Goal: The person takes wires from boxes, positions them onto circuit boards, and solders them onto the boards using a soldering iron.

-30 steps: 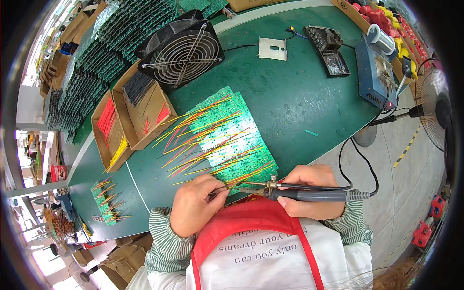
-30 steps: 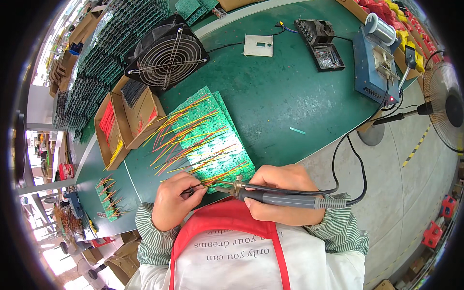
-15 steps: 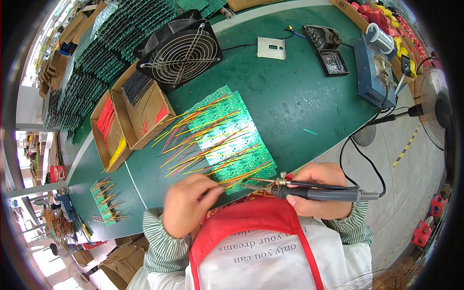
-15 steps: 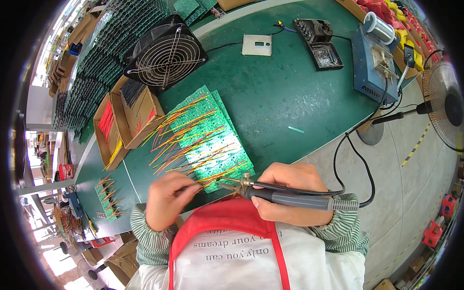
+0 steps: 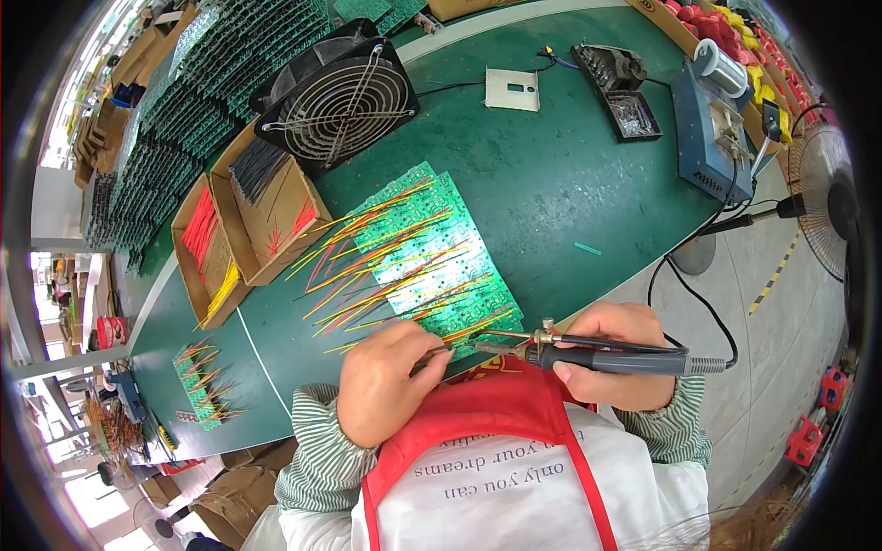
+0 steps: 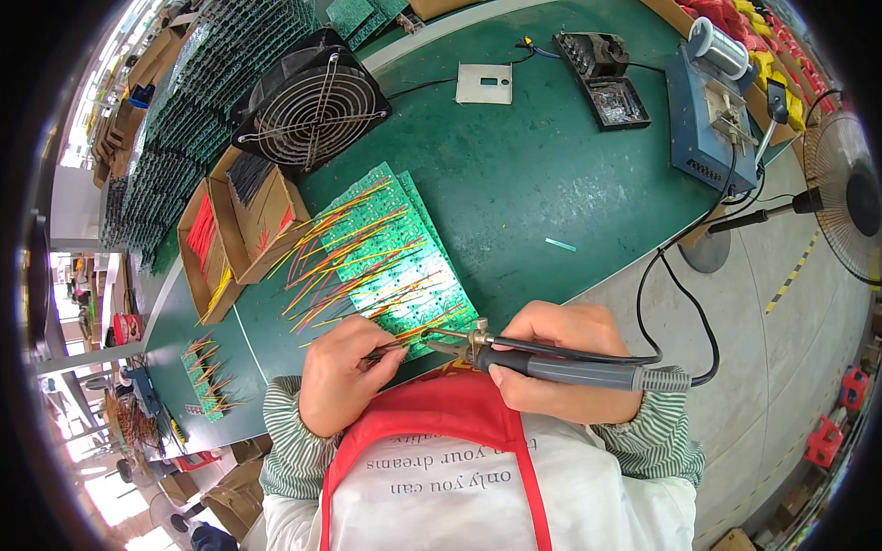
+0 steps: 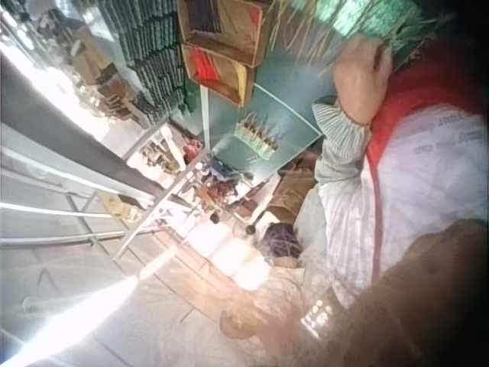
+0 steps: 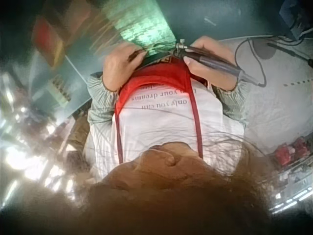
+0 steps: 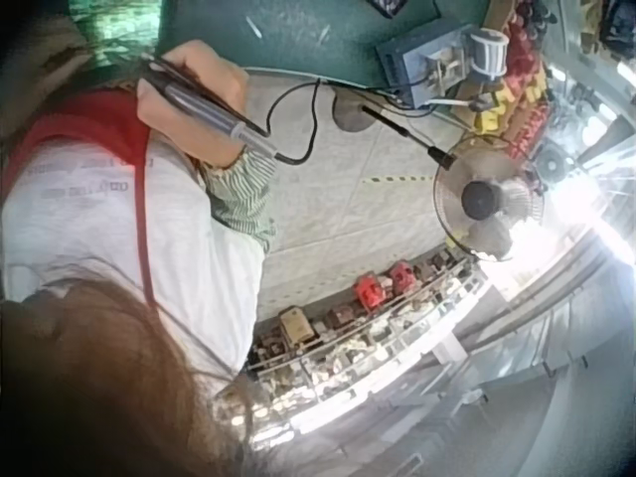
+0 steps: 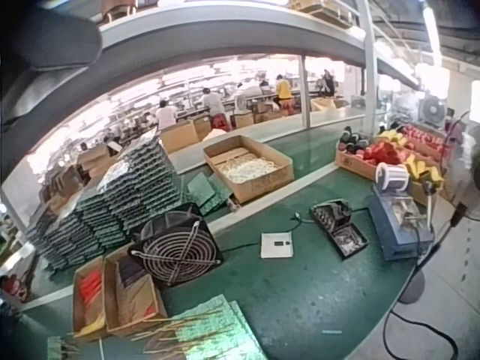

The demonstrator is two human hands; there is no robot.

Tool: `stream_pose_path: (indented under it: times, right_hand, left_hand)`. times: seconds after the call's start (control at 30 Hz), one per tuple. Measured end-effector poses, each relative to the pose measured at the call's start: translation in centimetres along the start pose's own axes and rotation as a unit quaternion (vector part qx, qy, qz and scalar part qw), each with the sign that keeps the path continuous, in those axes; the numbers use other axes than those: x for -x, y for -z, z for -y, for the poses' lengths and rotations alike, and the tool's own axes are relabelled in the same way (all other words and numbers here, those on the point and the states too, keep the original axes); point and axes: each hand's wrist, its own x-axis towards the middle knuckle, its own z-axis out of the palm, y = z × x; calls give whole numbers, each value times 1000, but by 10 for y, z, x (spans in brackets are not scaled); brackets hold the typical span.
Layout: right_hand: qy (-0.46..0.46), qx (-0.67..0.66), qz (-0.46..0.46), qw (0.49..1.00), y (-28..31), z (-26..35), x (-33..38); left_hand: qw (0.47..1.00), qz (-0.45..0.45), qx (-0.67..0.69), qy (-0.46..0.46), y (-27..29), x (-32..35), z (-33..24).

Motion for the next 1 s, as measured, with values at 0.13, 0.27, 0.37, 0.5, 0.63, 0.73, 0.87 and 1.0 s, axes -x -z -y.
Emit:
stream_pose_path:
  times: [0.13,0.27,0.37,0.5,0.63,0.73,0.87,1.0]
  right_hand:
    - [-29,-25,-6,999,-3,3,-2]
    - [-29,-15,13,999,-1,0,-2]
    - [11,-15,-4,1000,2,-1,-2]
    - [14,-10,-14,1000,5,3,1]
    - [1,3,-14,1000,11,5,4]
    - [2,1,-23,1000,13,5,7]
    - [1,20,-29,999,18,3,11]
    - [-8,11,-43,999,19,3,12]
  left_hand:
    - [1000,14,4,-5,1,-2,0]
    - [1000,20,9,-1,1,-3,1]
    - [1000,26,10,5,2,-3,0]
    - [1000,25,4,7,6,-2,-3]
    - [996,-46,-69,11,28,2,1]
    - [981,-131,-144,21,38,3,-9]
    - [993,-82,-78,-43,11,-4,-20]
    - [999,-11,-24,-32,-7,-13,-19]
